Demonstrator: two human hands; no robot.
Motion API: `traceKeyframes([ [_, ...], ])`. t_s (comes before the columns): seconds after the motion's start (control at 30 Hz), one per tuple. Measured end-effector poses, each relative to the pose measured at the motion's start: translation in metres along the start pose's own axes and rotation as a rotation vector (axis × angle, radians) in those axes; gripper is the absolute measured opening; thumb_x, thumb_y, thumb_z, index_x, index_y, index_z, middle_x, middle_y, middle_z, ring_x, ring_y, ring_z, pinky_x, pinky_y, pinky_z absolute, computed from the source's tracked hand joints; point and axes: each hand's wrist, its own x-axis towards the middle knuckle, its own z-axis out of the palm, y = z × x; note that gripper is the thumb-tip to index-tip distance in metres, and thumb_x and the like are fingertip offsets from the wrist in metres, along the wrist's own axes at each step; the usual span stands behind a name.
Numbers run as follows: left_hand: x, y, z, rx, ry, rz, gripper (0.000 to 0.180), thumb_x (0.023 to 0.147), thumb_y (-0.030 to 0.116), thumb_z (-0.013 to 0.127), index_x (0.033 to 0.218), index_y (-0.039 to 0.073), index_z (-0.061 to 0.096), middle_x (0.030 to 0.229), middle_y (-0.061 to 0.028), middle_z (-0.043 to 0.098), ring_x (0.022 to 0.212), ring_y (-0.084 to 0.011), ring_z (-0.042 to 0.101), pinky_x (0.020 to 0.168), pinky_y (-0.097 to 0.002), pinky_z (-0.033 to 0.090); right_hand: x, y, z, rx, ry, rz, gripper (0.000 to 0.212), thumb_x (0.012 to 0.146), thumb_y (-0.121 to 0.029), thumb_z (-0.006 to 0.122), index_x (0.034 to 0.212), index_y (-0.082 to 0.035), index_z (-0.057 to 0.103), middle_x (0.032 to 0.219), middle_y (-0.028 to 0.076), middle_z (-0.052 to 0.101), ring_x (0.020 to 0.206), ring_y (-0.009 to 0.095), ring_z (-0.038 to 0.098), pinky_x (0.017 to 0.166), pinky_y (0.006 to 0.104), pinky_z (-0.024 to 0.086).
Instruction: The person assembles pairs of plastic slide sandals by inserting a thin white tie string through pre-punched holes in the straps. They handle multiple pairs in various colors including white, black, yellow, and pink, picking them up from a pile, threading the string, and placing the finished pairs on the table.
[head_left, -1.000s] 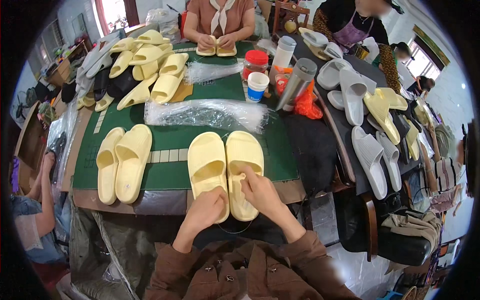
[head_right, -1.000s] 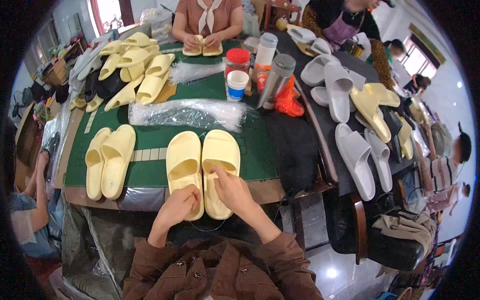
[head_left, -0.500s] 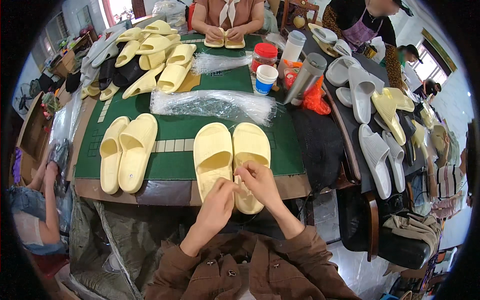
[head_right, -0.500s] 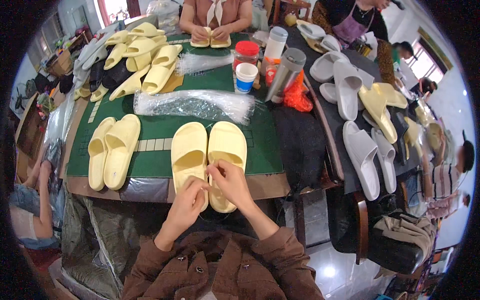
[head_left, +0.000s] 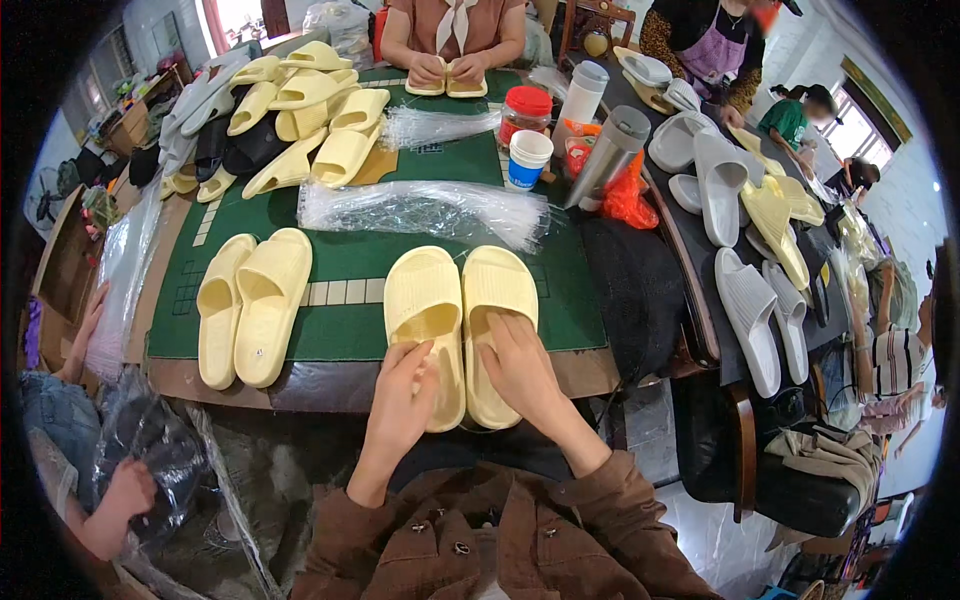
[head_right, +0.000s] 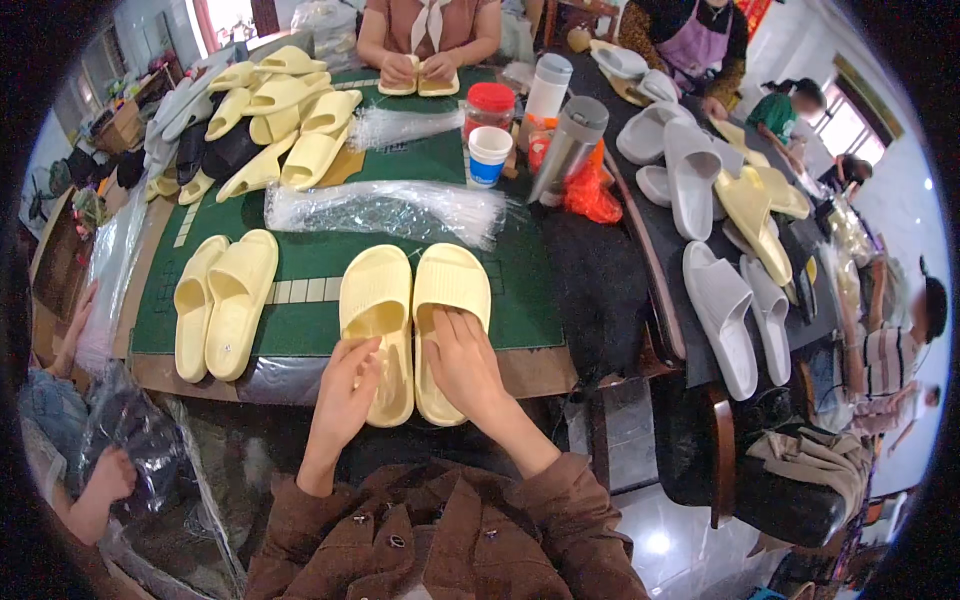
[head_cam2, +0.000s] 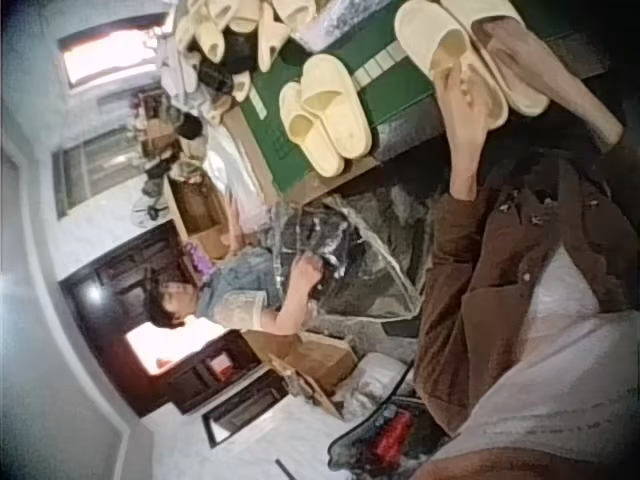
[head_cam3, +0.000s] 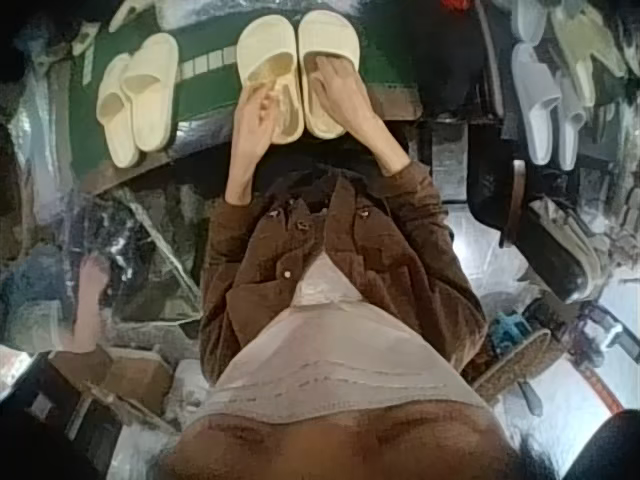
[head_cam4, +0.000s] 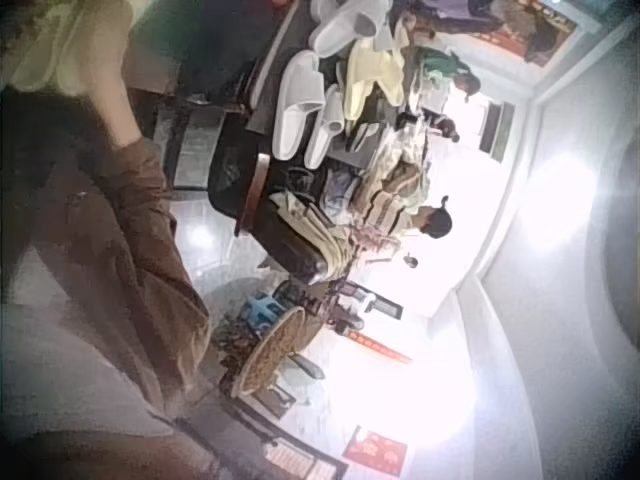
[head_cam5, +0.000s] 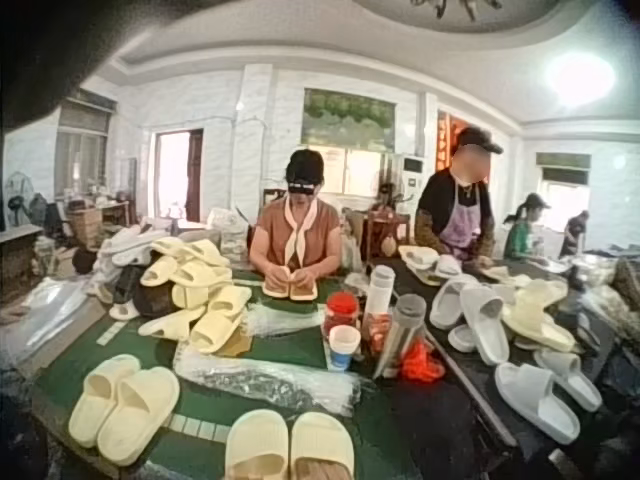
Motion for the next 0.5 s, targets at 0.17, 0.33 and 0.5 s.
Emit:
traceKeyframes([
  [0.17,0.03,-0.013,0.025,0.395,0.036,0.2,0.05,0.083,0.02,0.064,0.119,-0.012,0.051,0.118,-0.0243,0.05,0.115,-0.0404,0.044,0.099,-0.0448,0.036,0.024,0.013,0.011,-0.052,-0.299,0.121,0.024,0.085,-0.01,0.054,0.1,0.007,0.059,0.091,0.028,0.063,0.085,0.041,0.063,0.08,0.0485,0.05],
  [0.33,0.049,-0.012,0.032,0.507,-0.099,0.096,0.069,0.076,0.029,0.069,0.125,-0.013,0.045,0.125,-0.0275,0.046,0.119,-0.0444,0.043,0.102,-0.0487,0.035,0.034,0.025,0.028,0.058,-0.278,0.25,0.026,0.085,-0.015,0.05,0.083,0.007,0.063,0.077,0.028,0.064,0.072,0.043,0.064,0.07,0.0505,0.052],
  [0.5,0.077,-0.002,0.038,0.553,-0.33,-0.114,0.056,0.074,0.028,0.07,0.111,-0.012,0.056,0.113,-0.0303,0.056,0.107,-0.0461,0.053,0.096,-0.0476,0.041,0.035,0.021,0.027,0.081,-0.355,0.333,0.027,0.087,-0.014,0.047,0.085,0.009,0.059,0.078,0.03,0.062,0.077,0.045,0.062,0.071,0.0501,0.049],
])
